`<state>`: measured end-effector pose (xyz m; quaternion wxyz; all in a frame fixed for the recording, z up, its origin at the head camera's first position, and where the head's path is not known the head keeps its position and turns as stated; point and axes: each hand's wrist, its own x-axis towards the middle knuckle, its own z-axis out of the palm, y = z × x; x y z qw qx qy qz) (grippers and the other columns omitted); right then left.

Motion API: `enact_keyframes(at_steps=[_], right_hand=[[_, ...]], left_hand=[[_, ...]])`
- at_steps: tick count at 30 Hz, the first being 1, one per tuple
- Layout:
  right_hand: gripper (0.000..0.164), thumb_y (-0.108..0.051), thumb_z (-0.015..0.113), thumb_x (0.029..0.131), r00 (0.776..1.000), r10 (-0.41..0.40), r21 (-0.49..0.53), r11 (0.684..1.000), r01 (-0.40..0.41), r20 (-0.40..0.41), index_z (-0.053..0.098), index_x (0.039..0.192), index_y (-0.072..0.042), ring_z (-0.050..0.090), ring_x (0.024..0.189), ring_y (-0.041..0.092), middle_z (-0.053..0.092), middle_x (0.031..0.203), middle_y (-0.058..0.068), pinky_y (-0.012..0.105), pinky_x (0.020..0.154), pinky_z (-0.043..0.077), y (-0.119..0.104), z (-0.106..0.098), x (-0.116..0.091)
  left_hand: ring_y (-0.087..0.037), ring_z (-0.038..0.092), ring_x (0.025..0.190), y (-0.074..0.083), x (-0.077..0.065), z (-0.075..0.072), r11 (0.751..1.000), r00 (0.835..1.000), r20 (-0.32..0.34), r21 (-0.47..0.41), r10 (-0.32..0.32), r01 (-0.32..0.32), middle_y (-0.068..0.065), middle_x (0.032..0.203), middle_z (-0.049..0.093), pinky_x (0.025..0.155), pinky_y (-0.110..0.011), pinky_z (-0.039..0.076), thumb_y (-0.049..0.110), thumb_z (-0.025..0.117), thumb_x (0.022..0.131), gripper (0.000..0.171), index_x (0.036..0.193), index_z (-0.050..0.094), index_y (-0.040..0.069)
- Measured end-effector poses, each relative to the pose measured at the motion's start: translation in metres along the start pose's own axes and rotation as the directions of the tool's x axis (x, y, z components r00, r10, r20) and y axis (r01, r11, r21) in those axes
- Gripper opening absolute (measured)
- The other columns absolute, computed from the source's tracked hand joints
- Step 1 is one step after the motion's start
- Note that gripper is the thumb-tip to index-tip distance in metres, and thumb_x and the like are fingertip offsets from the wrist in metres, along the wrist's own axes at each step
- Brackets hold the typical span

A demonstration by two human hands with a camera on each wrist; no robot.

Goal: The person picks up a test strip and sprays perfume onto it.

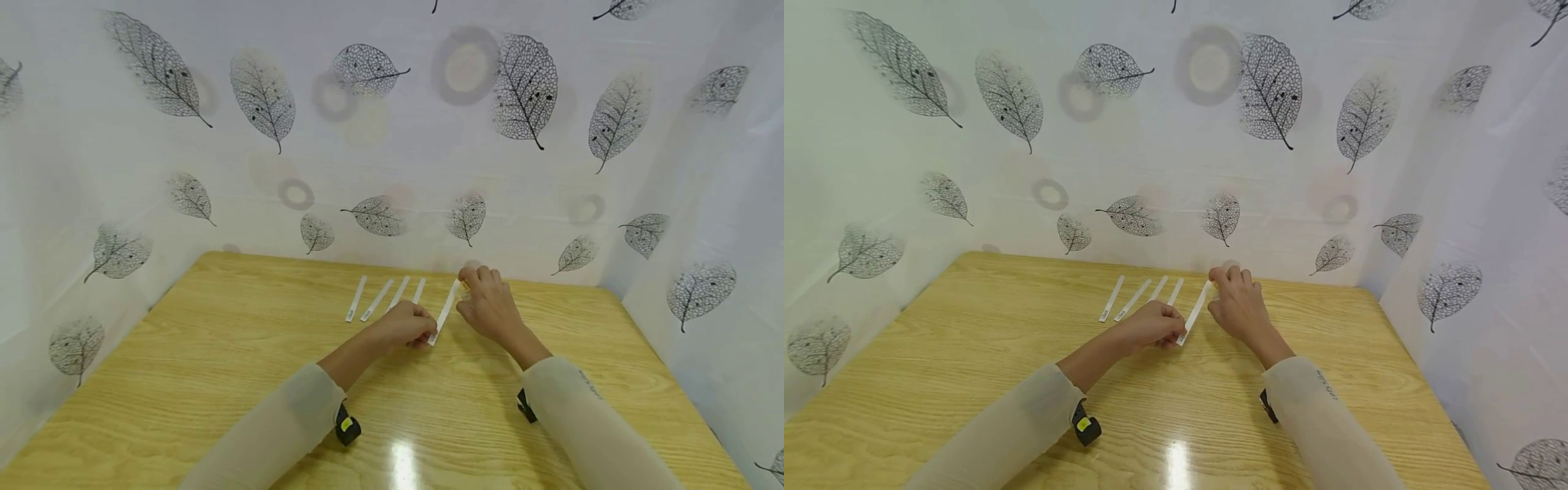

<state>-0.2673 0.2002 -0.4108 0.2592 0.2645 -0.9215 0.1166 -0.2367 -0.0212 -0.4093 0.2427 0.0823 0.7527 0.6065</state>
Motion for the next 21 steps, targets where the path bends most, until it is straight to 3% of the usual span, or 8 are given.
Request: enact_keyframes(at_steps=[7, 21], right_hand=[[0.044, -0.01, 0.078, 0.083, 1.0, 0.01, -0.014, 1.0, -0.01, 0.007, 0.05, 0.118, -0.008, 0.049, 0.077, 0.035, 0.054, 0.1, 0.018, 0.042, 0.054, 0.039, -0.0012, 0.0013, -0.0006], [0.038, -0.008, 0.073, 0.084, 1.0, 0.025, 0.026, 0.999, -0.024, -0.015, 0.049, 0.113, -0.006, 0.047, 0.076, 0.033, 0.053, 0.095, 0.016, 0.04, 0.057, 0.038, -0.0009, 0.0026, -0.0012]], left_hand=[[-0.016, 0.057, 0.067, 0.0001, -0.0001, -0.0004, 1.0, 1.0, -0.004, -0.007, -0.006, 0.006, -0.005, 0.079, 0.06, 0.061, -0.027, 0.051, 0.006, 0.063, 0.092, 0.006, 0.086, 0.065, 0.004], [-0.016, 0.057, 0.067, -0.0001, 0.0008, 0.0005, 1.0, 1.0, -0.005, -0.012, -0.016, 0.016, -0.006, 0.08, 0.06, 0.06, -0.026, 0.052, 0.006, 0.063, 0.092, 0.007, 0.086, 0.064, 0.005]])
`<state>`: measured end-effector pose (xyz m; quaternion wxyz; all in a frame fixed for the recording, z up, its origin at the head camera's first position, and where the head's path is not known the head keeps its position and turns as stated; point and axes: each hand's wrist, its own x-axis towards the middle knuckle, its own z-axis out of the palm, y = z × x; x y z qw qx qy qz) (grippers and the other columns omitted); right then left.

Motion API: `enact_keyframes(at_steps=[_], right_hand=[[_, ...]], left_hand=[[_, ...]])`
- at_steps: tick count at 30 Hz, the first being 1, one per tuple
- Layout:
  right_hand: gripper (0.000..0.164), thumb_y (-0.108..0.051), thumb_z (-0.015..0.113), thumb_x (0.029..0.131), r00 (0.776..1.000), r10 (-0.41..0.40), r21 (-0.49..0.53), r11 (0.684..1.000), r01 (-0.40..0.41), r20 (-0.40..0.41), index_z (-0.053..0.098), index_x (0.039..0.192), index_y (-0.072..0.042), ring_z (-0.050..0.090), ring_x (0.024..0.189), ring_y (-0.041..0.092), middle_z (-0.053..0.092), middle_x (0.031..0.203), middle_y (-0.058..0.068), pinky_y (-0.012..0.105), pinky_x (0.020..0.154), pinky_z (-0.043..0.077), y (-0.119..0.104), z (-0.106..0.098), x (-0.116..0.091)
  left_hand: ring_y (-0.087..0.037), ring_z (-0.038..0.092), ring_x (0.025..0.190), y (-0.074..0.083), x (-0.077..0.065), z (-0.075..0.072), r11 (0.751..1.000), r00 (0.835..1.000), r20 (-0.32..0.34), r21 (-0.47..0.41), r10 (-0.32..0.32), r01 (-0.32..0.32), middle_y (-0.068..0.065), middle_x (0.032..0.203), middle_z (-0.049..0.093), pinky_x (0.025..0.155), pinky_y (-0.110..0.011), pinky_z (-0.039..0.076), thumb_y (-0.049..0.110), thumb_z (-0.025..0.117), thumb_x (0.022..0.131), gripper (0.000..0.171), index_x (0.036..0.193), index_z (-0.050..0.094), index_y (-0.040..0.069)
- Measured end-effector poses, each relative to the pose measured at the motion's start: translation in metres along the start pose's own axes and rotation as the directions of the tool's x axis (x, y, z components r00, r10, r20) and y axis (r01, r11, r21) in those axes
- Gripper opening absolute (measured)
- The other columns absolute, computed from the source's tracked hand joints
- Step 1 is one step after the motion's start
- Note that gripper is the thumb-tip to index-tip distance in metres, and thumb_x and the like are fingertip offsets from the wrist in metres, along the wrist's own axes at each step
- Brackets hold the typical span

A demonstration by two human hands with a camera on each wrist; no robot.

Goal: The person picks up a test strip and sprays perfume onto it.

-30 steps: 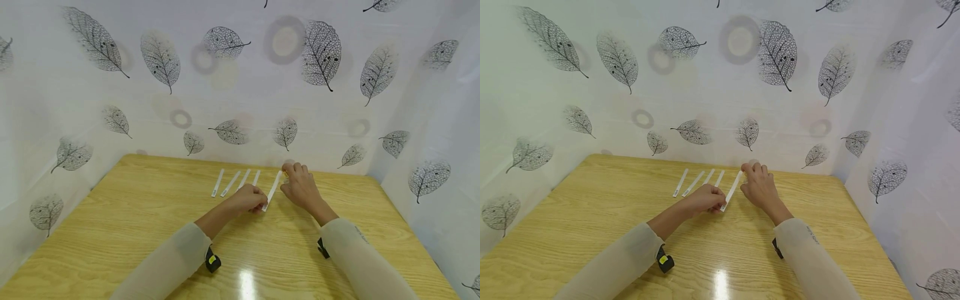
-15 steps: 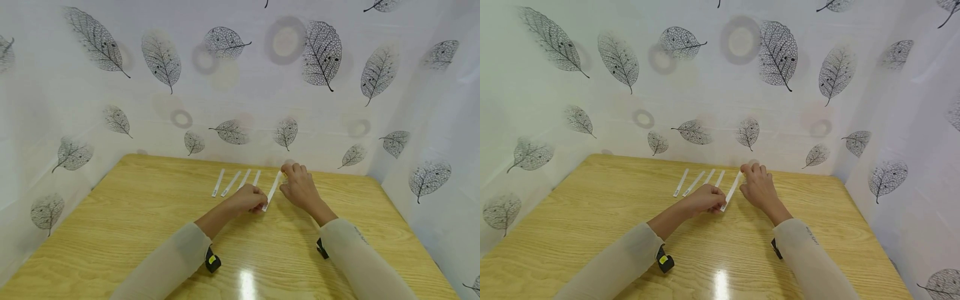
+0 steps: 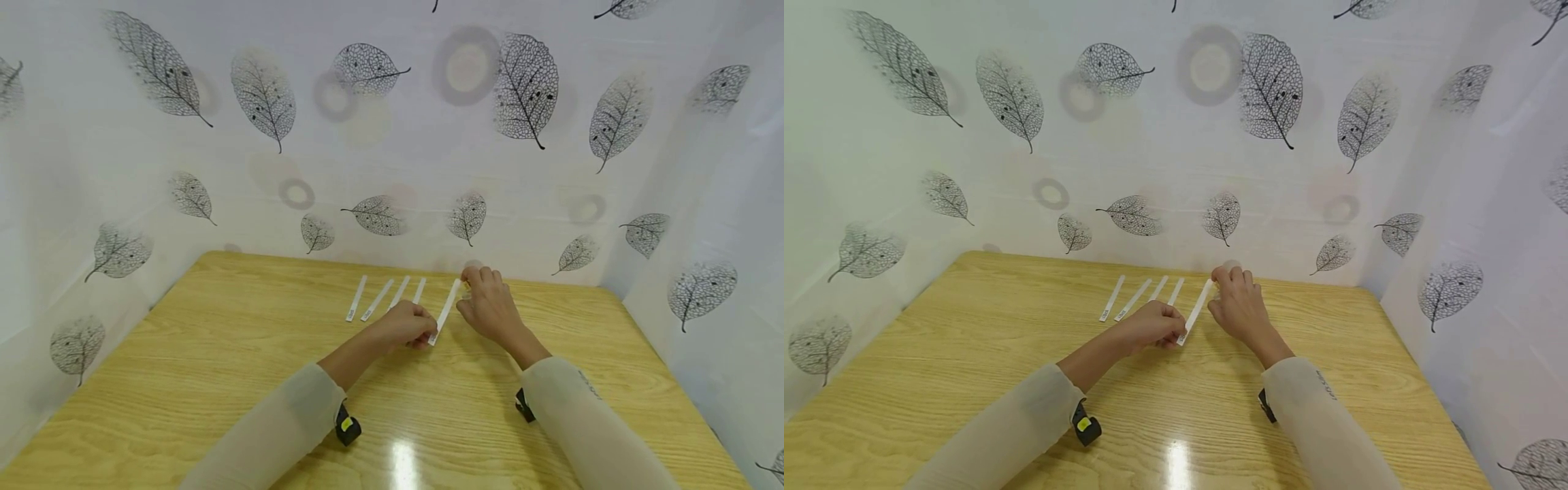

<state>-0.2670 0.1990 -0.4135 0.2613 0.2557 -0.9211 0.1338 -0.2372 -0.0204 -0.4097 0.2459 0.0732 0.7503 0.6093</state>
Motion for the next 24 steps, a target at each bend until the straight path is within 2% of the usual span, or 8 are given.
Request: enact_keyframes(at_steps=[14, 20, 24], right_hand=[[0.041, -0.009, 0.07, 0.084, 0.998, 0.042, 0.03, 0.999, -0.044, 0.044, 0.047, 0.118, -0.006, 0.047, 0.08, 0.034, 0.053, 0.098, 0.017, 0.041, 0.06, 0.038, -0.0005, -0.0024, -0.0008], [0.045, -0.008, 0.069, 0.081, 0.999, 0.03, 0.087, 0.996, -0.033, 0.034, 0.049, 0.122, -0.003, 0.05, 0.081, 0.033, 0.055, 0.099, 0.016, 0.043, 0.064, 0.041, 0.0017, -0.0042, -0.0007], [0.046, -0.008, 0.069, 0.082, 0.998, 0.039, 0.138, 0.989, -0.046, 0.059, 0.049, 0.124, 0.0, 0.053, 0.085, 0.034, 0.058, 0.102, 0.019, 0.046, 0.071, 0.045, 0.0032, -0.0051, -0.0004]], left_hand=[[-0.019, 0.058, 0.072, -0.0011, 0.0006, -0.002, 1.0, 1.0, 0.002, -0.014, -0.004, 0.004, -0.007, 0.084, 0.06, 0.064, -0.028, 0.054, 0.007, 0.062, 0.093, 0.006, 0.091, 0.066, 0.003], [-0.019, 0.06, 0.072, -0.0027, 0.0027, -0.0029, 1.0, 1.0, -0.004, -0.008, -0.01, 0.01, -0.008, 0.086, 0.062, 0.064, -0.028, 0.054, 0.007, 0.064, 0.094, 0.008, 0.095, 0.069, 0.001], [-0.019, 0.061, 0.07, -0.0047, 0.0049, -0.0037, 1.0, 1.0, -0.009, -0.011, -0.01, 0.01, -0.008, 0.082, 0.061, 0.061, -0.026, 0.052, 0.006, 0.064, 0.094, 0.008, 0.095, 0.069, 0.0]])
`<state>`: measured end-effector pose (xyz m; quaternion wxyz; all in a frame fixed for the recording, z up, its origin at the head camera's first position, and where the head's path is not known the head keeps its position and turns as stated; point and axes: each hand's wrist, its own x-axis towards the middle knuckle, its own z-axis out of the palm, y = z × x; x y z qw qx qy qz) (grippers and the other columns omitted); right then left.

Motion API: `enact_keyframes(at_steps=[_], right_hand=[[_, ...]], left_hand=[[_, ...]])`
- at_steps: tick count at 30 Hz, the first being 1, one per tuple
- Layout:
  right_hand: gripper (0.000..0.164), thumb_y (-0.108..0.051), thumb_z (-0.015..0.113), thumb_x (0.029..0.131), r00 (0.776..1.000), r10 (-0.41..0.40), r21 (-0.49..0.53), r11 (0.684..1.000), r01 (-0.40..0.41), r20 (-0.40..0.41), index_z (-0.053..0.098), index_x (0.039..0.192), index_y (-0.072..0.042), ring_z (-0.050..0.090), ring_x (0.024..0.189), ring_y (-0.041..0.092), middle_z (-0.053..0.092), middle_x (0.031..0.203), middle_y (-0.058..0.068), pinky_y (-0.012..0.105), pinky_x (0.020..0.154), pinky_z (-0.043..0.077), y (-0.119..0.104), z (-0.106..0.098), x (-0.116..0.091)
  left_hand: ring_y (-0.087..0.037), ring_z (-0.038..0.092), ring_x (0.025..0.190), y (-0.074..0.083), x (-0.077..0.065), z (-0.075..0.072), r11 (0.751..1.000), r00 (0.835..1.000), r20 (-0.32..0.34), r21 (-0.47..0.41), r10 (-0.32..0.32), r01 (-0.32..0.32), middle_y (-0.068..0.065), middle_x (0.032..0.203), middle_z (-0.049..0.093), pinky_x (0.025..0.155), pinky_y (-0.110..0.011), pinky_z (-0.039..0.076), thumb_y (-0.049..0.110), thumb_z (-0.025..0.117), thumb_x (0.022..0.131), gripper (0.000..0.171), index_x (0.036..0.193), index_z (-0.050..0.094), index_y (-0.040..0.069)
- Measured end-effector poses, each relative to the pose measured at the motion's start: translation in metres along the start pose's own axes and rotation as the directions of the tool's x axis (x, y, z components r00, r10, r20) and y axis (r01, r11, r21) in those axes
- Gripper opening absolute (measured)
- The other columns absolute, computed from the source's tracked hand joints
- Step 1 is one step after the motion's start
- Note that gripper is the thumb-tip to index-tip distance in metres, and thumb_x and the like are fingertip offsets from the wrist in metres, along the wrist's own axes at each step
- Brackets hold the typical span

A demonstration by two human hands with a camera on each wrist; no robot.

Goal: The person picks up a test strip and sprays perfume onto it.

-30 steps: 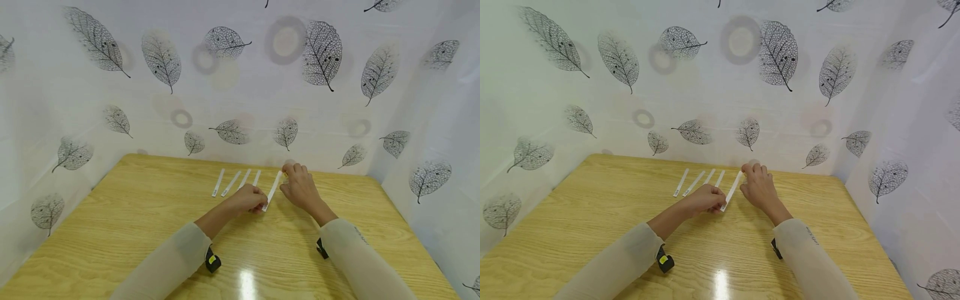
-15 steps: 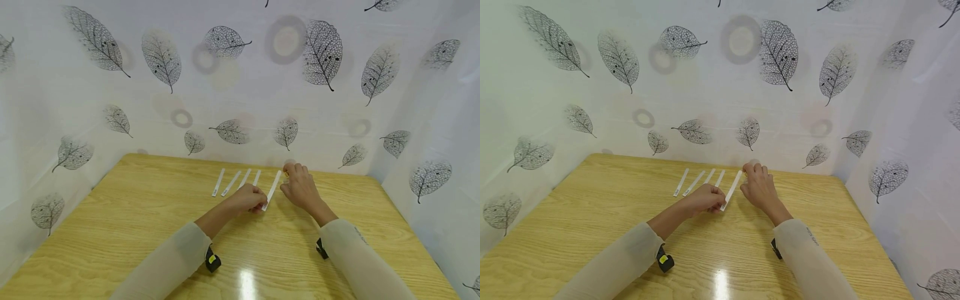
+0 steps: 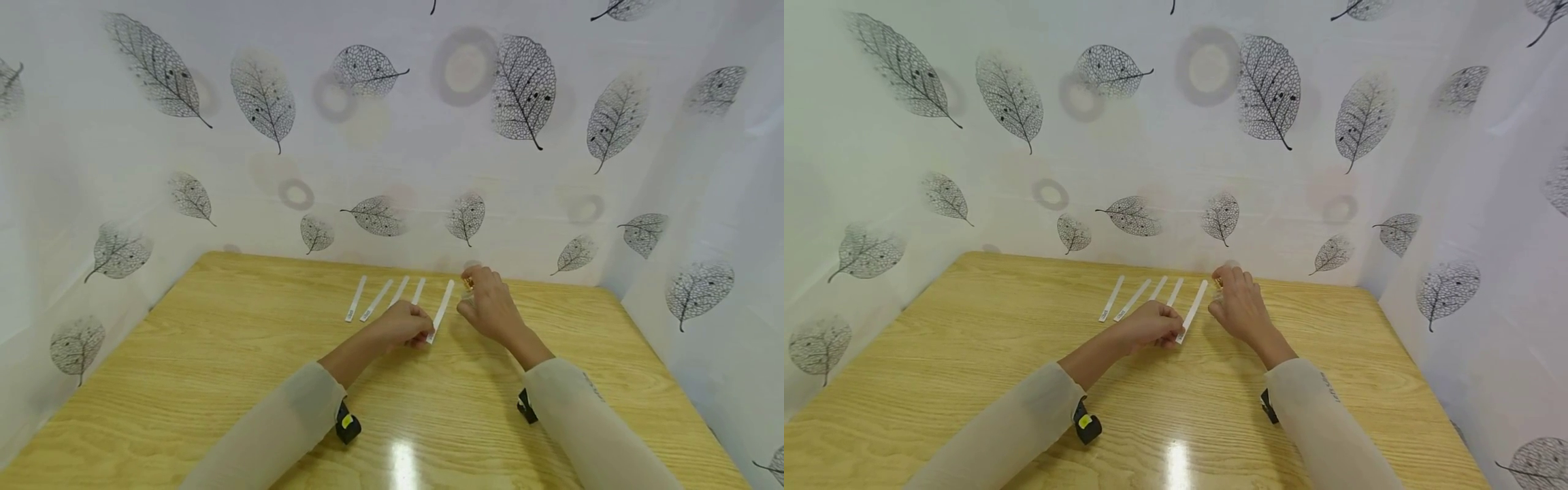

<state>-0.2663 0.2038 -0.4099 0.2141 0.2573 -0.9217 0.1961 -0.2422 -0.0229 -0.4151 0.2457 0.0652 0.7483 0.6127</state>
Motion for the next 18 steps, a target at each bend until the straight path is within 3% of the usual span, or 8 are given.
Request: enact_keyframes(at_steps=[4, 12, 18], right_hand=[[0.045, -0.007, 0.069, 0.086, 0.999, 0.031, 0.08, 0.996, -0.034, 0.043, 0.05, 0.125, 0.002, 0.057, 0.092, 0.036, 0.06, 0.107, 0.022, 0.05, 0.078, 0.05, 0.0, -0.002, 0.0], [0.047, -0.009, 0.077, 0.091, 0.995, 0.058, 0.189, 0.979, -0.072, 0.083, 0.05, 0.127, 0.004, 0.059, 0.093, 0.036, 0.063, 0.108, 0.024, 0.05, 0.076, 0.053, 0.003, -0.006, -0.002], [0.054, -0.019, 0.08, 0.092, 0.978, 0.145, 0.273, 0.945, -0.181, 0.147, 0.046, 0.13, -0.002, 0.064, 0.108, 0.041, 0.062, 0.128, 0.027, 0.056, 0.087, 0.055, 0.007, -0.006, -0.001]], left_hand=[[-0.017, 0.058, 0.066, -0.003, 0.003, -0.001, 1.0, 1.0, -0.004, -0.011, 0.005, -0.006, -0.006, 0.077, 0.058, 0.059, -0.026, 0.049, 0.006, 0.064, 0.094, 0.007, 0.089, 0.067, 0.002], [-0.015, 0.057, 0.063, -0.008, 0.009, -0.002, 0.999, 0.999, -0.034, -0.025, -0.02, 0.019, -0.005, 0.073, 0.056, 0.058, -0.025, 0.05, 0.004, 0.065, 0.093, 0.011, 0.082, 0.065, 0.003], [-0.015, 0.059, 0.065, -0.008, 0.012, -0.004, 0.999, 0.999, -0.036, -0.038, -0.025, 0.024, -0.005, 0.075, 0.059, 0.059, -0.024, 0.05, 0.005, 0.067, 0.092, 0.005, 0.088, 0.067, 0.001]])
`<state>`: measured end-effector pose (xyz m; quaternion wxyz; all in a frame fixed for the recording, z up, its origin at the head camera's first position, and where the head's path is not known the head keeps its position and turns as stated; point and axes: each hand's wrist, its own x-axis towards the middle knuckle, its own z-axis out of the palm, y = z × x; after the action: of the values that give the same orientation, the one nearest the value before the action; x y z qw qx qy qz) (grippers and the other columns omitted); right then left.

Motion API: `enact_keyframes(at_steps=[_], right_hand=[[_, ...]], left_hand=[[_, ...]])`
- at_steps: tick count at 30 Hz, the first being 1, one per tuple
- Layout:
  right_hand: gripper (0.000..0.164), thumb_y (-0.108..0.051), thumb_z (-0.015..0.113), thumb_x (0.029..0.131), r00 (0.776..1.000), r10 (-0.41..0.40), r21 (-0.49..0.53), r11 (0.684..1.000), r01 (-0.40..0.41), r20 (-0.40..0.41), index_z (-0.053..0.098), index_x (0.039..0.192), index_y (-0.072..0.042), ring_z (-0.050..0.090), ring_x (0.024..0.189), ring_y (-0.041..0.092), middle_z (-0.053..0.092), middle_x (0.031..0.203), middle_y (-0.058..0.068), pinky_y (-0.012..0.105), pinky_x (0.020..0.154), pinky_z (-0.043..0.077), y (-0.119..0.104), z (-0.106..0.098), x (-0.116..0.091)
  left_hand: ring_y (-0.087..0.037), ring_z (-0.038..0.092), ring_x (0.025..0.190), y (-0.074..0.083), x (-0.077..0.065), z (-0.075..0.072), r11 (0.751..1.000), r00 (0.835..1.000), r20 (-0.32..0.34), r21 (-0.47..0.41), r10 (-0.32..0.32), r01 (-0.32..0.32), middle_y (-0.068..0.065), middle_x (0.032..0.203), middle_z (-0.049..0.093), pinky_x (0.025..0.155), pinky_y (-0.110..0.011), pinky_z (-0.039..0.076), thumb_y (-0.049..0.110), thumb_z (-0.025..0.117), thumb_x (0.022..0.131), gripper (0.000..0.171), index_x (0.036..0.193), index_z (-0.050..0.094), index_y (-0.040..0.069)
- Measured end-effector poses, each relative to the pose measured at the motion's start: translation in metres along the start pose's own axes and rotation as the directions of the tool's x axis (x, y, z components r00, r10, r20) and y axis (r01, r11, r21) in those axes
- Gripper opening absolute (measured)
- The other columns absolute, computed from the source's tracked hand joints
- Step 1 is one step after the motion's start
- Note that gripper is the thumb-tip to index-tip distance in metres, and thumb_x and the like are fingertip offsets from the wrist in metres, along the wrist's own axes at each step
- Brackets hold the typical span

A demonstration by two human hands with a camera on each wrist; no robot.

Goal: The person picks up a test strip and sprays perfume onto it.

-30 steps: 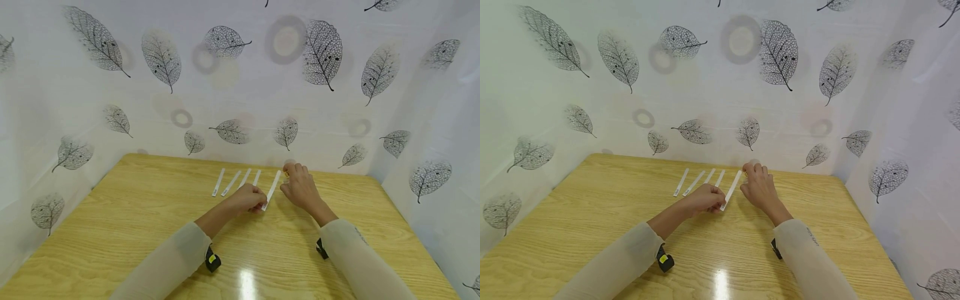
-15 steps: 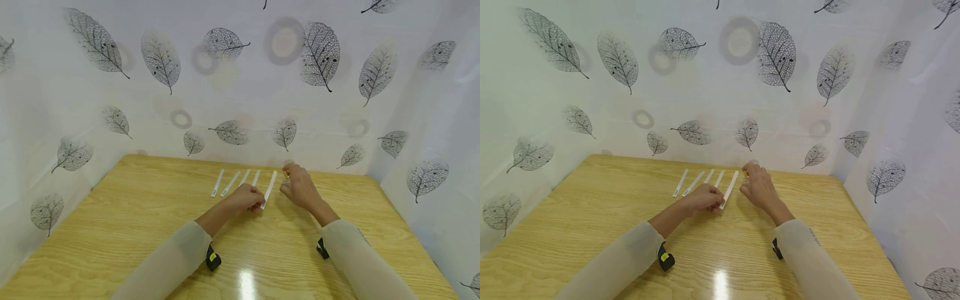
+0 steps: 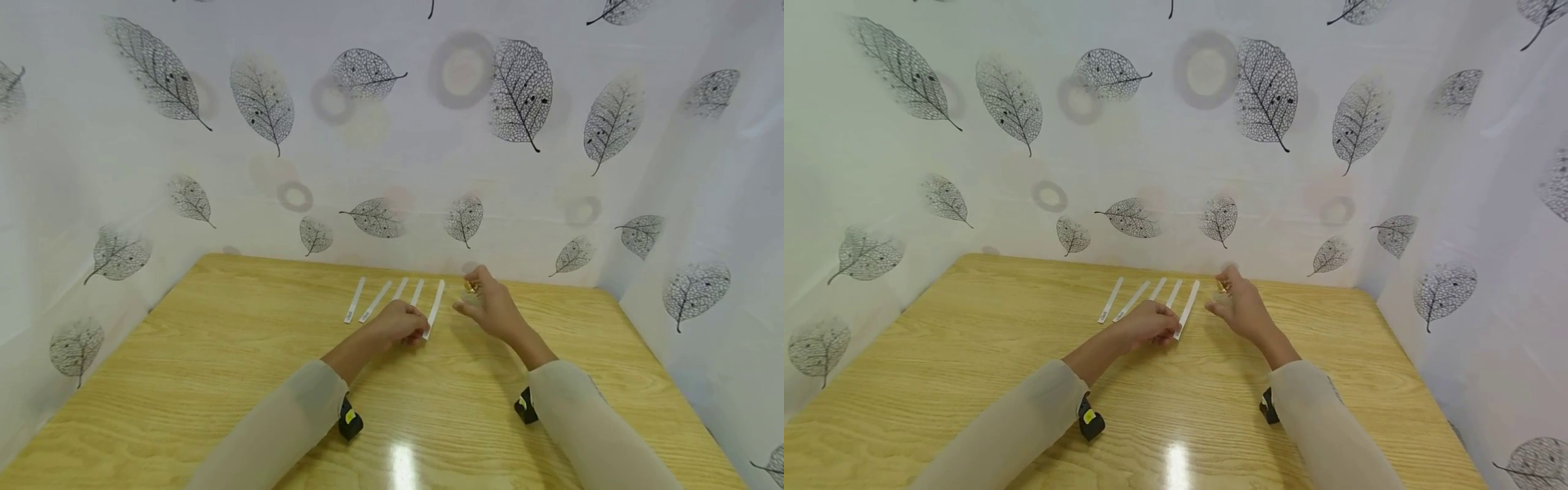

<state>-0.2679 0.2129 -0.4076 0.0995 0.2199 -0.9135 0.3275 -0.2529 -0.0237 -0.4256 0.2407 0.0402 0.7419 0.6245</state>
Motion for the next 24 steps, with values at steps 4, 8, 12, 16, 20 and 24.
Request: enact_keyframes(at_steps=[4, 8, 12, 16, 20, 24], right_hand=[[0.055, -0.019, 0.081, 0.091, 0.998, 0.065, 0.07, 0.995, -0.065, -0.001, 0.045, 0.129, -0.003, 0.062, 0.114, 0.044, 0.06, 0.133, 0.027, 0.058, 0.088, 0.055, -0.001, 0.0, 0.001], [0.054, -0.017, 0.081, 0.09, 0.992, 0.13, 0.131, 0.983, -0.127, -0.01, 0.045, 0.128, -0.006, 0.059, 0.119, 0.045, 0.058, 0.135, 0.024, 0.058, 0.092, 0.054, -0.002, 0.0, 0.003], [0.056, -0.014, 0.083, 0.088, 0.988, 0.15, 0.175, 0.974, -0.144, -0.021, 0.044, 0.126, -0.005, 0.061, 0.117, 0.043, 0.059, 0.131, 0.021, 0.054, 0.091, 0.056, -0.001, 0.002, 0.005], [0.058, -0.012, 0.085, 0.085, 0.986, 0.165, 0.214, 0.965, -0.154, -0.033, 0.043, 0.125, -0.003, 0.061, 0.12, 0.042, 0.061, 0.129, 0.02, 0.053, 0.093, 0.055, 0.001, 0.004, 0.006], [0.059, -0.01, 0.085, 0.084, 0.983, 0.176, 0.255, 0.954, -0.16, -0.042, 0.042, 0.124, -0.002, 0.058, 0.123, 0.041, 0.061, 0.13, 0.022, 0.055, 0.097, 0.052, 0.003, 0.005, 0.006], [0.059, -0.009, 0.084, 0.086, 0.981, 0.191, 0.282, 0.943, -0.175, -0.03, 0.041, 0.125, -0.002, 0.057, 0.126, 0.039, 0.06, 0.133, 0.023, 0.053, 0.097, 0.052, 0.008, 0.008, 0.008]], left_hand=[[-0.015, 0.06, 0.064, 0.0, 0.003, -0.001, 1.0, 1.0, -0.004, 0.003, 0.0, 0.0, -0.006, 0.077, 0.062, 0.057, -0.024, 0.049, 0.004, 0.067, 0.093, 0.006, 0.088, 0.068, 0.0], [-0.014, 0.06, 0.062, 0.001, 0.009, -0.001, 1.0, 1.0, -0.019, 0.013, -0.002, 0.002, -0.007, 0.076, 0.064, 0.056, -0.023, 0.047, 0.004, 0.068, 0.092, 0.009, 0.084, 0.068, 0.001], [-0.012, 0.06, 0.06, 0.005, 0.011, 0.002, 1.0, 0.999, -0.04, -0.006, -0.017, 0.017, -0.005, 0.074, 0.061, 0.057, -0.021, 0.05, 0.002, 0.068, 0.092, 0.005, 0.088, 0.07, -0.002], [-0.011, 0.061, 0.06, 0.008, 0.014, 0.005, 0.999, 0.998, -0.056, -0.025, -0.026, 0.025, -0.004, 0.076, 0.061, 0.059, -0.02, 0.054, -0.001, 0.066, 0.092, 0.005, 0.092, 0.07, -0.004], [-0.012, 0.061, 0.061, 0.008, 0.018, 0.007, 1.0, 0.997, -0.073, -0.019, -0.026, 0.025, -0.005, 0.077, 0.061, 0.058, -0.021, 0.055, -0.001, 0.067, 0.092, 0.006, 0.091, 0.071, -0.005], [-0.012, 0.063, 0.059, 0.007, 0.02, 0.009, 1.0, 0.995, -0.096, 0.0, -0.023, 0.023, -0.007, 0.076, 0.065, 0.058, -0.022, 0.056, -0.001, 0.069, 0.092, 0.007, 0.094, 0.072, -0.006]])
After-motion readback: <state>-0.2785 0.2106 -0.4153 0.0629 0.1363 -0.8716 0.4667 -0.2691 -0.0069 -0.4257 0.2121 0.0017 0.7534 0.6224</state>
